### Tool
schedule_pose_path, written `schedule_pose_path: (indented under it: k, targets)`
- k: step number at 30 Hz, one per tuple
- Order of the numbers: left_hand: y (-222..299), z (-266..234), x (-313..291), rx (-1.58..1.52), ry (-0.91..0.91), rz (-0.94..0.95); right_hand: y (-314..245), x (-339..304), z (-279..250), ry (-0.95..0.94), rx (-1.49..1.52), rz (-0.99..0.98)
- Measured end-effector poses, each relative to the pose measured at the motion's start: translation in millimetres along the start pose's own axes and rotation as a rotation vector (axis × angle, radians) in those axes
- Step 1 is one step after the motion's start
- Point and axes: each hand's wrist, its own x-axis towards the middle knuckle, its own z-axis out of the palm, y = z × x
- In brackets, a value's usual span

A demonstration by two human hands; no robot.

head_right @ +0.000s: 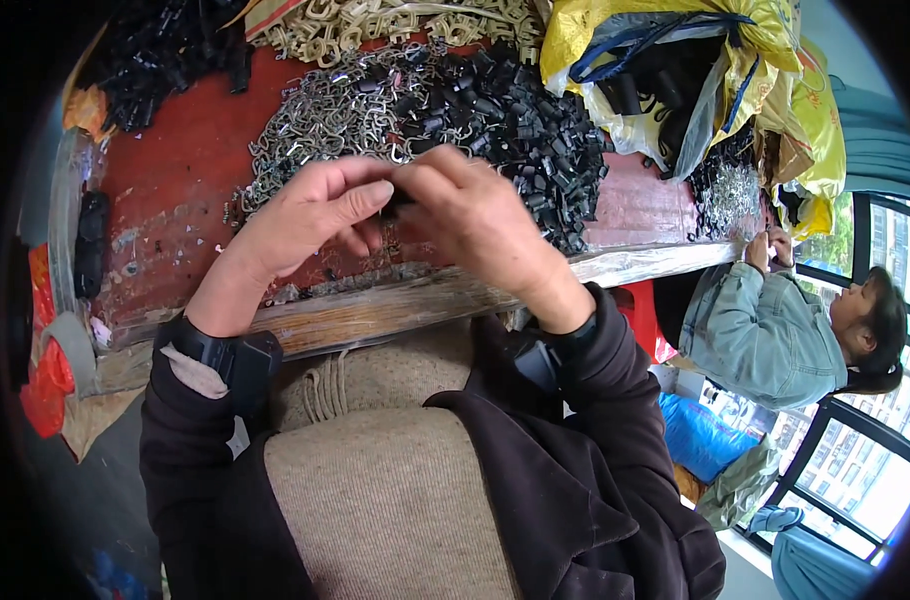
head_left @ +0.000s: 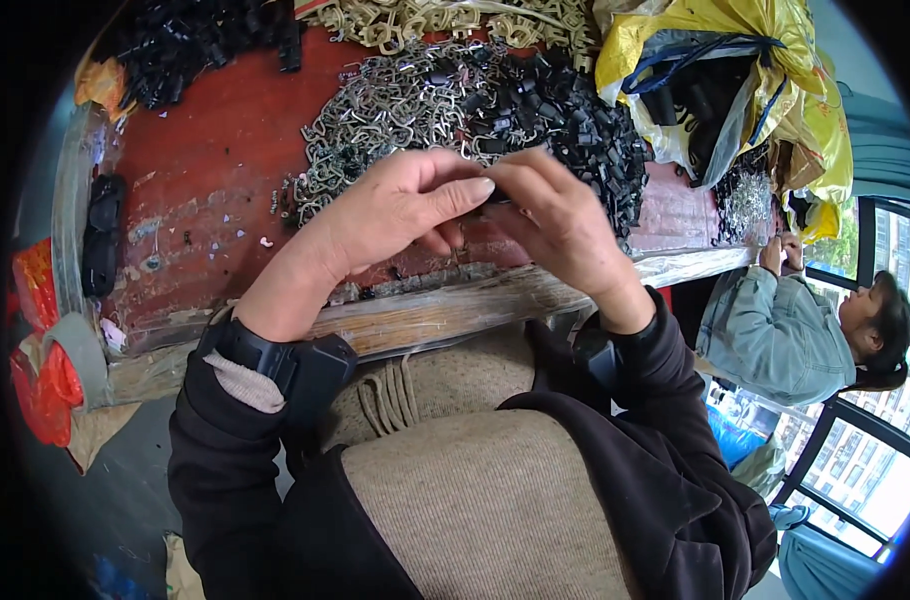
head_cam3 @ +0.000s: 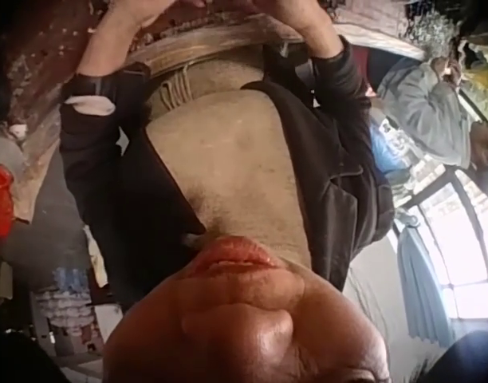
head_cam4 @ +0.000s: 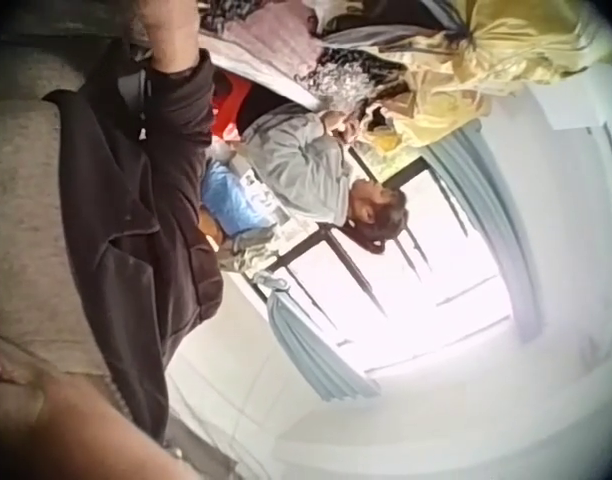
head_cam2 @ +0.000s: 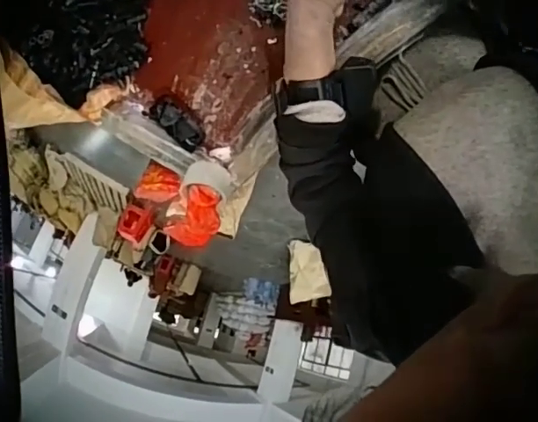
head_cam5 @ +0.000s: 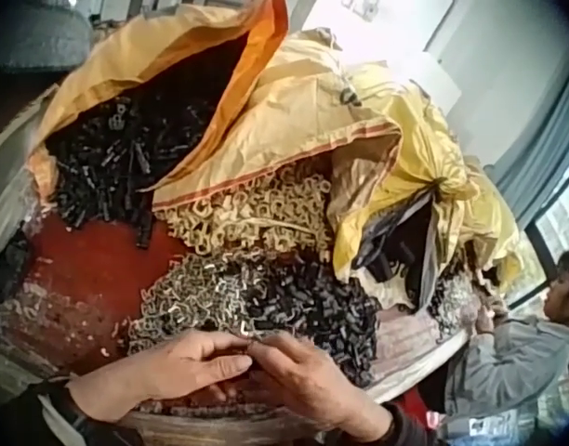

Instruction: The person assembles components by hand, picking up a black plastic housing and a white plastic insert, fitting the insert into the housing, and then pressing a metal clip onto the assembly before placing the finished part into a pile.

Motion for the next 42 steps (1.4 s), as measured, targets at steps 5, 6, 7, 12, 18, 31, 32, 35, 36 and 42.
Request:
schedule_pose_path:
  k: [5,6,7,12,18,31,32,35,36,42]
  targets:
    - [0.1,-6.5,-2.1,-0.230,-0.127,-0.140,16.8,3.2,-1.0,-0.068,0.369,0.125]
    - [0.6,-8.6,-0.8,-0.288,-0.113,-0.096,25.5,1.0,-1.8,-0.033,0.471,0.208]
    - [1.1,-10.9,0.7,-0.345,-0.100,-0.051,32.5,-0.8,-1.8,-0.037,0.471,0.209]
    - [6.6,-31.6,1.4,-0.555,0.106,0.173,41.3,-3.9,4.7,0.026,-0.240,0.090]
    - [3.8,-40.8,3.6,-0.570,0.136,0.221,23.9,9.6,25.9,0.130,-0.149,-0.096]
    - [3.3,-44.1,2.5,-0.547,0.105,0.241,20.0,10.2,39.9,0.002,-0.267,0.035]
    - [3.6,-43.9,2.5,-0.548,0.106,0.243,21.7,8.9,37.5,0.030,-0.176,0.022]
    - [5.2,-42.3,2.6,-0.534,0.106,0.239,23.7,5.2,30.6,0.085,0.006,-0.006]
    - [5.5,-41.5,2.9,-0.534,0.104,0.243,22.4,2.7,28.1,0.064,0.160,0.132]
    - [-0.4,-20.1,1.7,-0.495,0.060,0.128,18.9,-4.1,23.0,0.038,1.125,0.513]
